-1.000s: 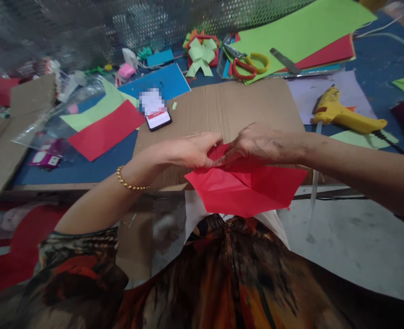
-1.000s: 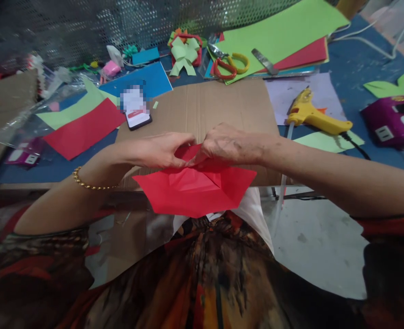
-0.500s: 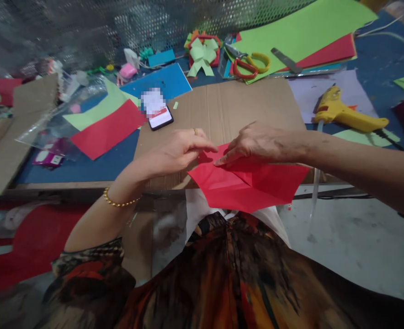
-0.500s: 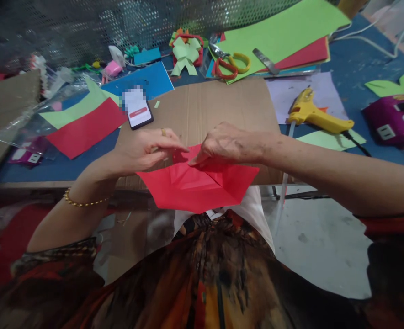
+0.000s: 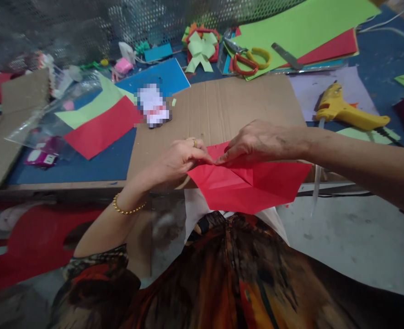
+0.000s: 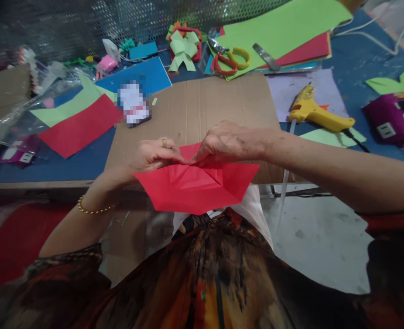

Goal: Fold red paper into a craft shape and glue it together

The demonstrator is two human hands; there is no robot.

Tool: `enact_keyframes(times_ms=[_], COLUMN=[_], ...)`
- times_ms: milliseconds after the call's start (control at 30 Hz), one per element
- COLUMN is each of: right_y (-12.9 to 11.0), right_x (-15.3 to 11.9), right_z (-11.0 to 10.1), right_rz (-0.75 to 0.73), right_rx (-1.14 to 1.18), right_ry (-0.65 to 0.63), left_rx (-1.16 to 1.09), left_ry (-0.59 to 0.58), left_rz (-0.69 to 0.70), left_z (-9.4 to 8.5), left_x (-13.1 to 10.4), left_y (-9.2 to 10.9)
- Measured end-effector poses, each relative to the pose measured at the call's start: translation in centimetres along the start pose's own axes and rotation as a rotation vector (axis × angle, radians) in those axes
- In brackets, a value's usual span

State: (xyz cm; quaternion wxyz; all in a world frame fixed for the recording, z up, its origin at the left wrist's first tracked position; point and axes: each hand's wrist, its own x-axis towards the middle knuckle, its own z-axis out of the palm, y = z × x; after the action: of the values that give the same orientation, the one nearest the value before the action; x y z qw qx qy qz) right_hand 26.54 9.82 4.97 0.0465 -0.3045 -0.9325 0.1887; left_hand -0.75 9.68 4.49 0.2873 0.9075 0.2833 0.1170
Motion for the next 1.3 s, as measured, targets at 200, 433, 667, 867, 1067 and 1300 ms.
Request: enact_keyframes(times_ms=[200, 433, 667, 867, 1067, 1300], right_y=[0.4, 0.5, 0.6, 0.4, 0.2, 0.6], right_x=[0.3, 0.3, 0.5, 0.9, 0.6, -0.2], right_z=[0.0, 0.1, 0.1, -0.2, 0.2, 0.7], right_rz=[-0.039, 0.029, -0.042, -0.009, -0.042, -0.202], right_rx=[-0.081, 0.026, 0.103, 0.145, 0.192, 0.141], right_ry=[-0.112, -0.127, -0.098, -0.093, -0.012, 0.046], left_rx=[0.034, 0.076, 0.060, 0.061, 0.073, 0.054], left_ry=[0.071, 0.080, 0.099, 0.066, 0.108, 0.141], left_rz=[0.106, 0.108, 0.049, -0.004, 0.062, -0.026], left_z=[0.6, 1.3, 1.5, 1.4, 1.7, 2.7], left_x=[-0.4, -0.6, -0.6, -0.6, -0.9, -0.7], left_y=[-0.3, -0.3, -0.3, -0.1, 0.2, -0.6])
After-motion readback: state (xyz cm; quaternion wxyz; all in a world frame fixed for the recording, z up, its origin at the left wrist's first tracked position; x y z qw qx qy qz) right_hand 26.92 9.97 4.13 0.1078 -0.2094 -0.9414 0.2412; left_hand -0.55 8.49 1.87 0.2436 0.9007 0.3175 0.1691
